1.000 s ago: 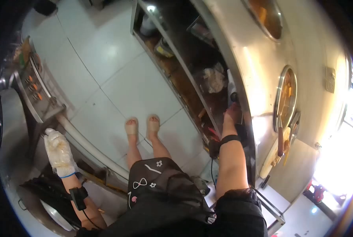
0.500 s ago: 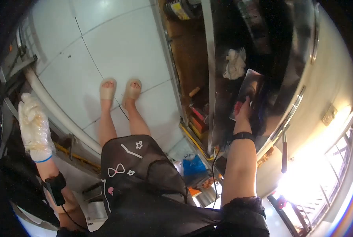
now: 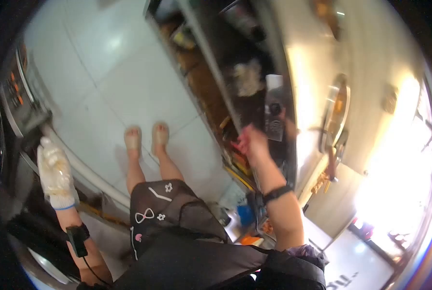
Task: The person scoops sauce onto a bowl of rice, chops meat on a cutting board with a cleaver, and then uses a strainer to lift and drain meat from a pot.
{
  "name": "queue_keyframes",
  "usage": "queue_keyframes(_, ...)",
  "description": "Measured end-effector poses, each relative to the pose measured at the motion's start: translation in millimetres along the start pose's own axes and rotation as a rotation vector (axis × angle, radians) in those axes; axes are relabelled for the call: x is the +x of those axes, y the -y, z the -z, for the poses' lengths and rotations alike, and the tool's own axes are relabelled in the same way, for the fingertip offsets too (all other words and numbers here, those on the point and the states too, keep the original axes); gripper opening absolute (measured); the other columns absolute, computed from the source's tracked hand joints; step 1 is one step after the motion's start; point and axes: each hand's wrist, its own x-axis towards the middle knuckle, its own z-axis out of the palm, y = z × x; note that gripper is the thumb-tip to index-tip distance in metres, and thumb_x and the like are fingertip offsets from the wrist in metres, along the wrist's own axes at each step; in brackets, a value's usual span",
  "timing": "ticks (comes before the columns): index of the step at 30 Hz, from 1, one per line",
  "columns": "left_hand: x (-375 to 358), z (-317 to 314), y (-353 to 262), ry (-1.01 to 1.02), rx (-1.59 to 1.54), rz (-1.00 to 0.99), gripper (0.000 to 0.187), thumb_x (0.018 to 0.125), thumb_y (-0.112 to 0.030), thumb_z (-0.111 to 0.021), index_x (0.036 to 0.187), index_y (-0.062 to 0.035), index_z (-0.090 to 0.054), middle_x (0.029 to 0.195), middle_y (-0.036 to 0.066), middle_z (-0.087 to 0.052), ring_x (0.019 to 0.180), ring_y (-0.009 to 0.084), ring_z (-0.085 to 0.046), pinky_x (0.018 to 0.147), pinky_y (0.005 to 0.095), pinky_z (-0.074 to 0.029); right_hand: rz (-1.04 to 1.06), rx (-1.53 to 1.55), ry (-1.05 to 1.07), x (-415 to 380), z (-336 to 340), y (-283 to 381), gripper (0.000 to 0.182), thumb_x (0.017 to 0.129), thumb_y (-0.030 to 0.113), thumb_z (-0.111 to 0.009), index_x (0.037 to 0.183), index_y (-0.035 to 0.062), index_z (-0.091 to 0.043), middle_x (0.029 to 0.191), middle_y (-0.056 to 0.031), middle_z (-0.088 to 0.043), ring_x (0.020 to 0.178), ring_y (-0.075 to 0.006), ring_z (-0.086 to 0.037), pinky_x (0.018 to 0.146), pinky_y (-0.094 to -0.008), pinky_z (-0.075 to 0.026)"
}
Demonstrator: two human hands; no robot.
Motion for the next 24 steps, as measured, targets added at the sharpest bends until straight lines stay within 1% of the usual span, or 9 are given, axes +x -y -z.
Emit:
queue_keyframes(1, -9.6, -21.3, 6.0, -0.055, 0.089, -0.056, 0.029, 0.1, -0.026, -0.044, 0.111, -0.0003, -0.054, 0.074, 0.001, -0.043, 0.066, 0.0122, -0.043, 0.053, 0.025, -0.039, -0.06, 0.013, 0.062, -50.3, -9.6, 10.1, 0.023, 0.095, 0.029, -0.05, 0.096, 0.0081, -0.059, 0.074, -0.0037, -0.061, 0.058, -0.0134, -0.057, 0.047, -0.0268, -0.042)
queue_keyframes(3, -31.7, -56.0, 13.2, 0.128, 0.093, 0.04, 0.029, 0.1, -0.025, -0.045, 0.11, -0.0003, -0.054, 0.075, 0.001, -0.045, 0.066, 0.0123, -0.045, 0.053, 0.0245, -0.041, -0.14, 0.148, 0.124, -118.1, 11.5, -1.9, 0.023, 0.094, 0.02, -0.046, 0.101, 0.0041, -0.061, 0.077, -0.0057, -0.063, 0.06, -0.0153, -0.06, 0.052, -0.0271, -0.045)
queue_keyframes(5, -56.8, -108.1, 33.2, 0.239, 0.154, 0.081, 0.027, 0.098, -0.024, -0.049, 0.106, 0.0002, -0.057, 0.075, 0.002, -0.049, 0.065, 0.012, -0.047, 0.052, 0.0243, -0.041, -0.032, 0.298, 0.205, -153.1, 50.0, -18.4, 0.033, 0.097, 0.029, -0.042, 0.109, 0.0025, -0.058, 0.082, -0.0077, -0.065, 0.064, -0.0182, -0.061, 0.058, -0.0294, -0.048)
queue_keyframes(8, -85.4, -148.6, 69.1, 0.355, 0.196, 0.155, 0.025, 0.097, -0.023, -0.051, 0.105, -0.0004, -0.057, 0.074, 0.002, -0.049, 0.063, 0.0104, -0.047, 0.051, 0.0241, -0.041, -0.001, 0.864, 0.127, -181.3, 86.6, -10.1, 0.065, 0.097, 0.057, -0.03, 0.133, 0.0032, -0.039, 0.112, -0.0182, -0.058, 0.097, -0.0302, -0.059, 0.082, -0.0415, -0.051)
queue_keyframes(9, -103.8, -170.8, 86.3, 0.393, 0.213, 0.171, 0.025, 0.097, -0.023, -0.052, 0.105, -0.0005, -0.057, 0.074, 0.001, -0.049, 0.061, 0.0099, -0.046, 0.051, 0.0239, -0.041, 0.076, 1.019, 0.157, -196.5, 90.5, 5.8, 0.057, 0.097, 0.054, -0.036, 0.124, 0.0044, -0.042, 0.12, -0.0204, -0.052, 0.107, -0.0335, -0.055, 0.089, -0.0461, -0.048)
queue_keyframes(12, -155.1, -214.8, 153.2, 0.464, 0.35, 0.159, 0.021, 0.097, -0.022, -0.05, 0.096, -0.0017, -0.057, 0.067, -0.001, -0.046, 0.056, 0.0086, -0.043, 0.048, 0.0224, -0.041, 0.199, 1.232, 0.254, -199.0, 120.2, 26.7, 0.044, 0.096, 0.05, -0.044, 0.103, 0.006, -0.048, 0.103, -0.0164, -0.056, 0.089, -0.028, -0.059, 0.075, -0.0396, -0.052)
queue_keyframes(14, -171.3, -250.3, 192.3, 0.497, 0.395, 0.209, 0.023, 0.098, -0.023, -0.047, 0.093, -0.0015, -0.056, 0.064, 0.0, -0.043, 0.054, 0.0091, -0.041, 0.048, 0.0222, -0.04, 0.298, 1.275, 0.293, -167.3, 135.0, 21.3, 0.03, 0.095, 0.036, -0.052, 0.087, 0.0071, -0.046, 0.083, -0.0101, -0.053, 0.066, -0.0199, -0.051, 0.055, -0.0301, -0.046)
queue_keyframes(19, -207.7, -272.8, 296.8, 0.638, 0.436, 0.372, 0.027, 0.099, -0.025, -0.044, 0.089, -0.002, -0.055, 0.06, 0.0, -0.038, 0.052, 0.0103, -0.04, 0.047, 0.0224, -0.039, 0.069, 1.216, 0.233, -200.9, 225.0, -25.6, 0.013, 0.091, 0.016, -0.043, 0.085, 0.0051, -0.048, 0.067, -0.0031, -0.045, 0.051, -0.0121, -0.039, 0.043, -0.0234, -0.034)
queue_keyframes(24, -223.5, -213.6, 386.2, 0.519, 0.508, 0.273, 0.032, 0.099, -0.031, -0.044, 0.084, -0.0051, -0.056, 0.057, -0.001, -0.042, 0.05, 0.0095, -0.041, 0.047, 0.0226, -0.04, 0.118, 1.033, 0.331, -223.5, 312.2, -83.2, 0.019, 0.094, 0.02, -0.041, 0.095, 0.0029, -0.05, 0.062, 0.0032, -0.037, 0.044, -0.006, -0.028, 0.035, -0.0197, -0.022)
